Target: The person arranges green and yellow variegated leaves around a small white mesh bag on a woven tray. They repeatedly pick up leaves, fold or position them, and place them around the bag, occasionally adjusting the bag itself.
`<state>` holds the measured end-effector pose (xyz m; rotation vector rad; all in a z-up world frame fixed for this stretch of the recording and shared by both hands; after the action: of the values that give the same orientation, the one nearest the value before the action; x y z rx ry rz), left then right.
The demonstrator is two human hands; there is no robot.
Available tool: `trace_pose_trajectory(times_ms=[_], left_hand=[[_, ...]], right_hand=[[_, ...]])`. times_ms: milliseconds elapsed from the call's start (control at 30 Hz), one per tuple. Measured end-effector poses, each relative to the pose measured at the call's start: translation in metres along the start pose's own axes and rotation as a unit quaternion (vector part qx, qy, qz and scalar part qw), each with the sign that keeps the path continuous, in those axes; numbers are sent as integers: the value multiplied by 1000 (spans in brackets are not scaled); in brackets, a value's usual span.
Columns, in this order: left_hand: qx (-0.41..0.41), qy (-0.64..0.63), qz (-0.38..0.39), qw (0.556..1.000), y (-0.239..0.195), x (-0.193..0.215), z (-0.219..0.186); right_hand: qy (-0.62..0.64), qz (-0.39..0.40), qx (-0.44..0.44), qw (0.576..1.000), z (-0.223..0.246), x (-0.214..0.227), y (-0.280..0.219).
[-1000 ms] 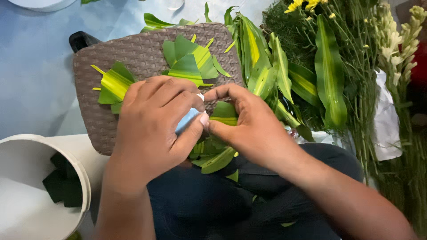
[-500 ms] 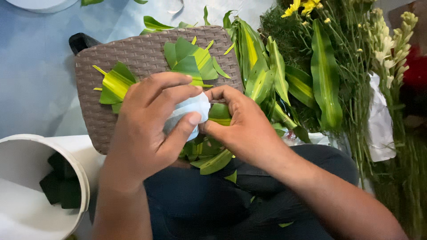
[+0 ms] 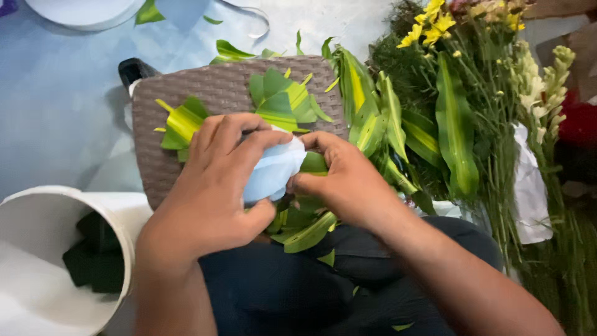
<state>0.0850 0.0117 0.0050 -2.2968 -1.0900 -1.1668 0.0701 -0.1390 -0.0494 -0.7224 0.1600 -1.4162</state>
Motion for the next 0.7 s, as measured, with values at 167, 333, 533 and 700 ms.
trace_pose_trajectory(times_ms=[167, 333, 533, 700], left_hand=[[-25, 0, -44, 999, 1, 4, -2], [-24, -79, -68, 994, -12, 19, 10], [79, -15, -377, 923, -50, 71, 75], [319, -26, -282, 904, -45, 43, 129]], right_hand=[[-27, 1, -25, 999, -9, 2, 1], [52, -48, -151, 986, 14, 15, -37], [-8, -201, -90, 975, 47, 65, -49], [-130, -152, -56, 978, 80, 41, -13]])
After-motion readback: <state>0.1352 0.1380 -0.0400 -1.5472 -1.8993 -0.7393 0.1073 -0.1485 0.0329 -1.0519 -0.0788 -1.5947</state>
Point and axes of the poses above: each hand's wrist, its own y-axis towards the middle knuckle, its own x-axis out of the back of the hand, z = x × y, the point moved 7 cm from there along y, towards the middle knuckle, and after that the axes turned 2 degrees about -z, right-handed, at the moved point
